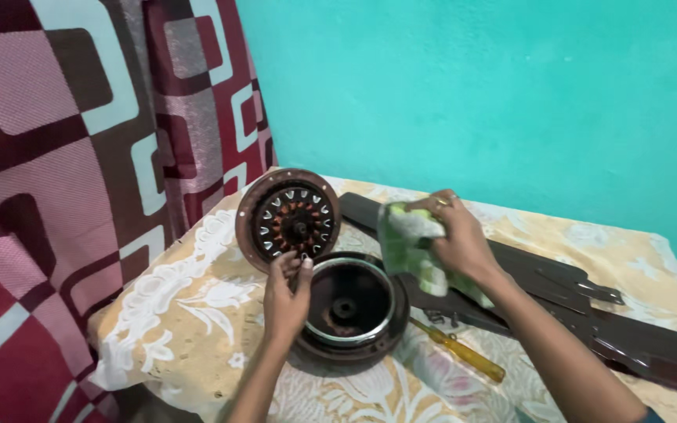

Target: The person disassembles a ceiling fan motor housing using a screwdriver, wipes the internal components with a cloth, and reassembles the housing. The person handles the motor housing, fan blades, and screws during the process.

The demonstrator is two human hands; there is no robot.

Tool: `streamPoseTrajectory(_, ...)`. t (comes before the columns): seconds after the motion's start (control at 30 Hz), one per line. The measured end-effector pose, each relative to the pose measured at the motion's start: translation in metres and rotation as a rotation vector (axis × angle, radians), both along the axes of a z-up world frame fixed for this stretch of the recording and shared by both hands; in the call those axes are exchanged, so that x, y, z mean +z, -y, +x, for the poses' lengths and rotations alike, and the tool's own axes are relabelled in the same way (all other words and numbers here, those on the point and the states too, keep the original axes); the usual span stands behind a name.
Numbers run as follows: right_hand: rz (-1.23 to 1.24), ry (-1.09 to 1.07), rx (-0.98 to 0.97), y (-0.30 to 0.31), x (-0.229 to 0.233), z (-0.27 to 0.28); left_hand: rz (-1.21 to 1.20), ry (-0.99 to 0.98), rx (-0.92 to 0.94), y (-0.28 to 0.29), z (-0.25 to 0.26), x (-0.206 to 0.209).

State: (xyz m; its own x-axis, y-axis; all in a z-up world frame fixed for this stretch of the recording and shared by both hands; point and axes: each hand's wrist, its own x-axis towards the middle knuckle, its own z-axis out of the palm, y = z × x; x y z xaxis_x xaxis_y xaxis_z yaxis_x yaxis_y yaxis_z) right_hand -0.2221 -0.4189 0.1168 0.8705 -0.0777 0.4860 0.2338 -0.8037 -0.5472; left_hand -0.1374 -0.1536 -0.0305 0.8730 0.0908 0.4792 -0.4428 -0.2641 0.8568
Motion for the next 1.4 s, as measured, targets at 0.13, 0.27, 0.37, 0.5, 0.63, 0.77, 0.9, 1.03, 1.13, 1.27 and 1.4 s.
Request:
streamPoseTrajectory(0.13,-0.265,-0.096,0.046,-0.029,-0.018,0.053,0.091,-0.186,0.200,0.002,0.047,-0.030)
streamPoseTrajectory(0.27,-0.574,0.096,0.251,-0.049,-0.068,0.109,0.234,-0.332,0.109,0.005,0.063,-0.042)
streamPoseTrajectory(0.37,-0.593,-0.066,0.445,-0.058,-0.096,0.139,0.261,-0.571,0.067,0.000,0.065,-0.038)
streamPoseTrajectory(0.5,-0.405,-0.448,0.425,-0.049,-0.083,0.148,0.134,-0.498,-0.159,-0.018,0.067,-0.037)
streamPoseTrajectory(0.63,-0.456,-0.760,0.017,-0.026,-0.035,0.141,0.206,-0.451,-0.088,-0.012,0.079,-0.051)
streamPoseTrajectory(0.77,-0.423,-0.457,0.263,-0.040,-0.031,0.141,0.134,-0.335,-0.105,-0.009,0.087,-0.067)
streamPoseTrajectory(0.9,-0.718,-0.256,0.327,-0.081,-0.063,0.147,0.094,-0.359,-0.129,-0.010,0.084,-0.065)
streamPoseTrajectory(1.03,-0.509,-0.710,0.101,-0.068,-0.054,0.144,0.061,-0.471,-0.139,-0.013,0.070,-0.049)
streamPoseTrajectory(1.13,-0.722,-0.721,-0.139,-0.050,-0.036,0.146,0.116,-0.562,-0.093,-0.016,0.064,-0.036)
streamPoseTrajectory(1.27,-0.496,-0.506,0.172,-0.070,-0.048,0.157,0.099,-0.530,-0.100,-0.018,0.059,-0.034)
streamPoseTrajectory(1.4,-0.637,-0.411,0.324,-0.100,-0.070,0.168,0.183,-0.545,-0.047,-0.017,0.062,-0.032)
